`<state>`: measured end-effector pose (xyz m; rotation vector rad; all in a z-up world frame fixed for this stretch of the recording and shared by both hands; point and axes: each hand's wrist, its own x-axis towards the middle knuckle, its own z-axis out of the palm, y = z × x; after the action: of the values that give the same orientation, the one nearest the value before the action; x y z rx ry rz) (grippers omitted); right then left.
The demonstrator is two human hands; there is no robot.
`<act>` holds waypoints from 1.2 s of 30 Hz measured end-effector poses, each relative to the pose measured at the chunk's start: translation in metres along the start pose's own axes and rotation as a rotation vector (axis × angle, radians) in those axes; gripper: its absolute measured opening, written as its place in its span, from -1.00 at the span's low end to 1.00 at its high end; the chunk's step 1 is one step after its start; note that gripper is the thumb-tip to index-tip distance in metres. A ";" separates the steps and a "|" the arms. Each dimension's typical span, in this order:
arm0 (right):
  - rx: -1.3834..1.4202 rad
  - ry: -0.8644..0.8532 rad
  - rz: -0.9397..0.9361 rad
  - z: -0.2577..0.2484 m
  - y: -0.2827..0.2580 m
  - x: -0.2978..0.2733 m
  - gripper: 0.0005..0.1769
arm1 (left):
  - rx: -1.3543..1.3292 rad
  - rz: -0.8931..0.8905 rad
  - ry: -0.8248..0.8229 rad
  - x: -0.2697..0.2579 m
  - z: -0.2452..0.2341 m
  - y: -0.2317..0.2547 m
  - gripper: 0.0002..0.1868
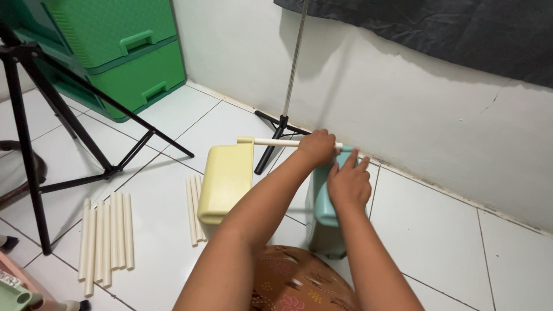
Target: The person assembles a set of colorful plastic storage bins by inserting white plastic rods into the corner holes of each bin. They handle green, yellow, teal, and pink bins, stacking them after inserting the rods.
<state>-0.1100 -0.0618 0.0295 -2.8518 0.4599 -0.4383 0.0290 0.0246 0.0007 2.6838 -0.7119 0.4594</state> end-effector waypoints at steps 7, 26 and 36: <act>0.148 -0.049 0.054 -0.032 0.009 0.004 0.17 | -0.035 -0.061 0.101 -0.018 -0.046 0.017 -0.65; 0.066 -0.033 -0.373 0.106 0.082 -0.048 -0.46 | -0.120 0.086 0.222 -0.035 -0.038 0.013 -0.61; 0.380 0.125 -0.216 0.105 0.057 -0.040 0.33 | -0.043 -0.018 0.156 -0.063 -0.049 0.018 -0.60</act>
<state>-0.1280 -0.0830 -0.0936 -2.5199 0.0732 -0.6665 -0.0427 0.0551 0.0245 2.5781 -0.6445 0.6331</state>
